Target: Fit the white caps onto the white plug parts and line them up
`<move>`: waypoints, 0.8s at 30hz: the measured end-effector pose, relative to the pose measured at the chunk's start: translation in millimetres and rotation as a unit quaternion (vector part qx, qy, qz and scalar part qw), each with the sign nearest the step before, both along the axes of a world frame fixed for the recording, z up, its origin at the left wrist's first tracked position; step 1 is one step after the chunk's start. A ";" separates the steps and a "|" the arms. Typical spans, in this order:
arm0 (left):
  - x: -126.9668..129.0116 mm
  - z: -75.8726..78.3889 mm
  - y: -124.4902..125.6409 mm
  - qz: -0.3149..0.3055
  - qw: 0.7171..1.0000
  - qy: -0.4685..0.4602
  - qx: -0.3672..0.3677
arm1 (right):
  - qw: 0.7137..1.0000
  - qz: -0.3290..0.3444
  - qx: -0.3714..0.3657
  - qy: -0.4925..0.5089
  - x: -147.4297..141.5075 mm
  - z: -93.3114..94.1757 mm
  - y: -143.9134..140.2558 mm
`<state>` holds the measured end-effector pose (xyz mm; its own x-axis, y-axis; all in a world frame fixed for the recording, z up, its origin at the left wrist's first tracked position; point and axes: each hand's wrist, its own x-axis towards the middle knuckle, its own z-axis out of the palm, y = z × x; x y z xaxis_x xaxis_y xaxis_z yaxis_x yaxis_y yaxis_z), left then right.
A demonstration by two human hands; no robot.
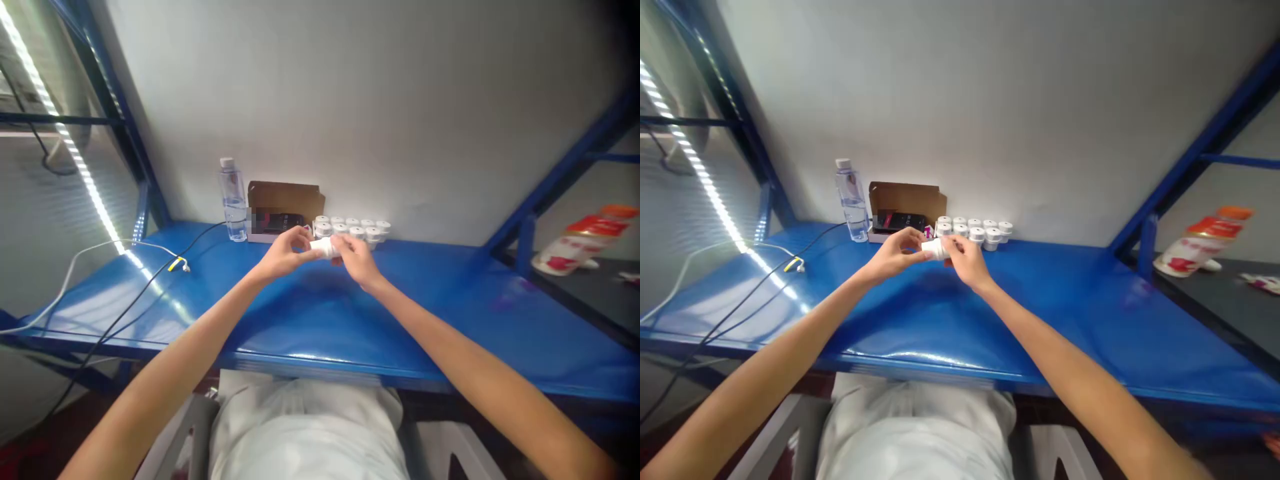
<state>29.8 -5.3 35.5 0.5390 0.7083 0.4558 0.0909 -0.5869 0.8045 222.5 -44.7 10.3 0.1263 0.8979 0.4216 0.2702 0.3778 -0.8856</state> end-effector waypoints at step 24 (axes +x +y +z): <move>2.5 -7.5 -8.1 0.017 0.990 0.033 0.139 | 0.998 0.005 -0.038 0.056 2.5 4.9 -0.1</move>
<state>32.4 -13.4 28.0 0.5519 0.5785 0.6007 0.1609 -0.7806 0.6039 225.0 -44.8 15.2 0.1591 0.9283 0.3362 0.1643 0.3109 -0.9361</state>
